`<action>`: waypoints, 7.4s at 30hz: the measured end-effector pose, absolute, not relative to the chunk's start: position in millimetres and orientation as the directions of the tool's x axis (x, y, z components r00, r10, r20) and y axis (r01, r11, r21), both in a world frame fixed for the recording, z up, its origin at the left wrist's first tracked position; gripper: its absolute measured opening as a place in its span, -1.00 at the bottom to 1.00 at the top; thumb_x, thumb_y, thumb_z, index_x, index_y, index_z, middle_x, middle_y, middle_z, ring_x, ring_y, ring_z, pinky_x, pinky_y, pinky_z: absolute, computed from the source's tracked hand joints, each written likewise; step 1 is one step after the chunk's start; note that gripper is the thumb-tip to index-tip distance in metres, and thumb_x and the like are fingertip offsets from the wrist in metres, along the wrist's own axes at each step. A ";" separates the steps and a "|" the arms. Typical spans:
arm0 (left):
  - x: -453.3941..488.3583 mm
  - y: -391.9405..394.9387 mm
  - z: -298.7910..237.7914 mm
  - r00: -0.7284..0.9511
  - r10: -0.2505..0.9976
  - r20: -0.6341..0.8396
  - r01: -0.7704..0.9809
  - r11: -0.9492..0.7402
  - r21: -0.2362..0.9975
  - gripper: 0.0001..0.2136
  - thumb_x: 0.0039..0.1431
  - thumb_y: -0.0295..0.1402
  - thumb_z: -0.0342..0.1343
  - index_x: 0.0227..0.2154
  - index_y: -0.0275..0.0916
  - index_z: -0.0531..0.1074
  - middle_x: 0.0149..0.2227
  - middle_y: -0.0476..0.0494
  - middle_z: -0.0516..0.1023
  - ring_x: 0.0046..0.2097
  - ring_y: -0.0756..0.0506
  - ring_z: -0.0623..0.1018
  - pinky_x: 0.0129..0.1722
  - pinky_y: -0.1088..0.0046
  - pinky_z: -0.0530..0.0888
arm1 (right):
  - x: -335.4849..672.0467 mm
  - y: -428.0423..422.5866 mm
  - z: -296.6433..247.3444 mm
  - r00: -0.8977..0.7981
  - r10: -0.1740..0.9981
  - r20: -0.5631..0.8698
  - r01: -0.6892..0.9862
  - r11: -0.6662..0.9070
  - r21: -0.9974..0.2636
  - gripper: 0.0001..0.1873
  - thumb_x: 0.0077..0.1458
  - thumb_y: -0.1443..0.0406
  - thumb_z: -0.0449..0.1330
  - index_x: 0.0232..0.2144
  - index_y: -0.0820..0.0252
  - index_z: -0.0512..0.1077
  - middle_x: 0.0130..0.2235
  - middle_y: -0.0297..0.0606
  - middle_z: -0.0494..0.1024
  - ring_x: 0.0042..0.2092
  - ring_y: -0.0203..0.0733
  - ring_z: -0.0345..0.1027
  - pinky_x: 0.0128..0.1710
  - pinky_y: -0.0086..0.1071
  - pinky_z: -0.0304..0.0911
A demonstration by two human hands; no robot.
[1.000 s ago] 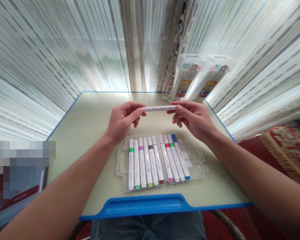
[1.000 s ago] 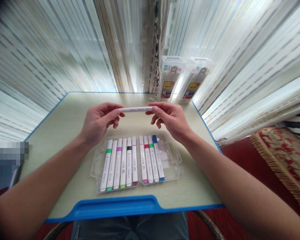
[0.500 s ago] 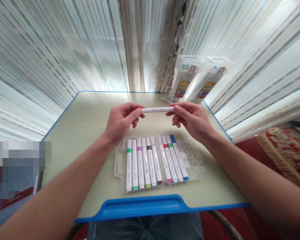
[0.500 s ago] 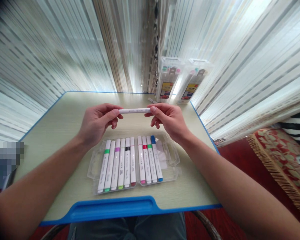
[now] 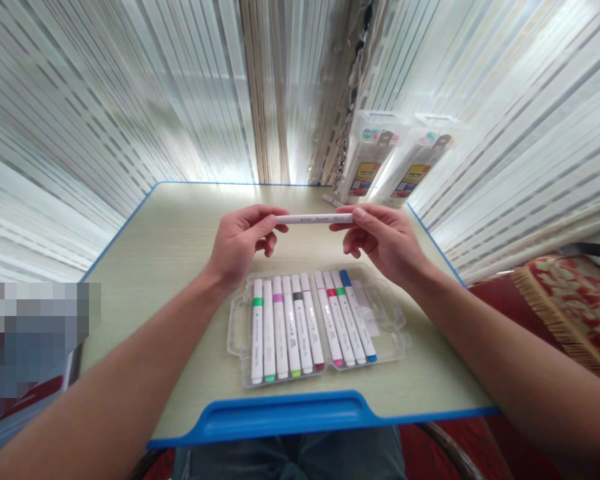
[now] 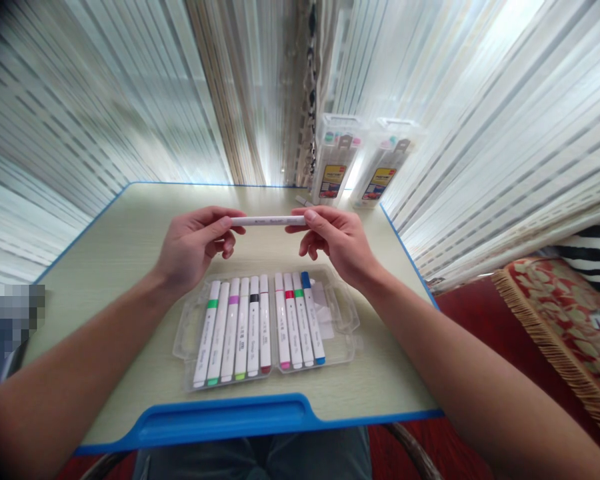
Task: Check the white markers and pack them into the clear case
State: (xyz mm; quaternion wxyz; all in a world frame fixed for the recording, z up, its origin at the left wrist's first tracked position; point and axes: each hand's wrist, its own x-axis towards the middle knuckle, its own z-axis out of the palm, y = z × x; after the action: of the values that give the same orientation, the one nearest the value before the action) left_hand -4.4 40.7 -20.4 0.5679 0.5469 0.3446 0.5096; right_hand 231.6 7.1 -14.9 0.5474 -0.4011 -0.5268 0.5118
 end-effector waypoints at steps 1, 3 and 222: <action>-4.4 40.6 -20.1 0.243 0.956 0.162 -0.205 -0.113 0.972 -0.86 0.09 -0.41 0.23 -0.29 -0.32 0.62 -0.41 -0.14 0.58 -0.56 0.07 0.42 -0.61 0.55 0.36 | 231.6 7.2 -15.0 -0.080 0.983 0.168 -0.142 0.156 -0.977 -0.71 0.12 0.11 0.34 -0.21 0.20 0.58 -0.32 -0.20 0.67 -0.53 -0.33 0.43 -0.62 -0.44 0.24; -4.1 40.3 -19.3 0.241 0.959 0.148 -0.208 -0.098 0.973 -0.86 0.09 -0.42 0.22 -0.30 -0.32 0.62 -0.41 -0.14 0.57 -0.56 0.07 0.42 -0.61 0.55 0.35 | 231.6 7.4 -14.9 -0.078 0.982 0.171 -0.148 0.158 -0.976 -0.72 0.12 0.12 0.35 -0.23 0.20 0.58 -0.33 -0.21 0.67 -0.53 -0.34 0.43 -0.62 -0.45 0.23; 0.8 36.5 -23.8 0.224 0.970 0.096 -0.002 -0.098 0.995 -0.86 0.12 -0.34 0.25 -0.32 -0.33 0.55 -0.47 -0.09 0.55 -0.55 0.09 0.35 -0.58 0.57 0.27 | 231.7 11.1 -26.6 -0.016 0.990 0.143 0.060 0.144 -0.988 -0.64 0.05 0.05 0.40 -0.29 0.24 0.60 -0.41 -0.21 0.66 -0.58 -0.36 0.41 -0.63 -0.47 0.27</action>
State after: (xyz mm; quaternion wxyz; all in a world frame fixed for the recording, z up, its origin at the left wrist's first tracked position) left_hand 0.8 36.5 -23.8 0.5256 0.5793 0.4177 0.4622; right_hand 231.7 11.1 -26.6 0.5163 -0.4749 -0.5524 0.4502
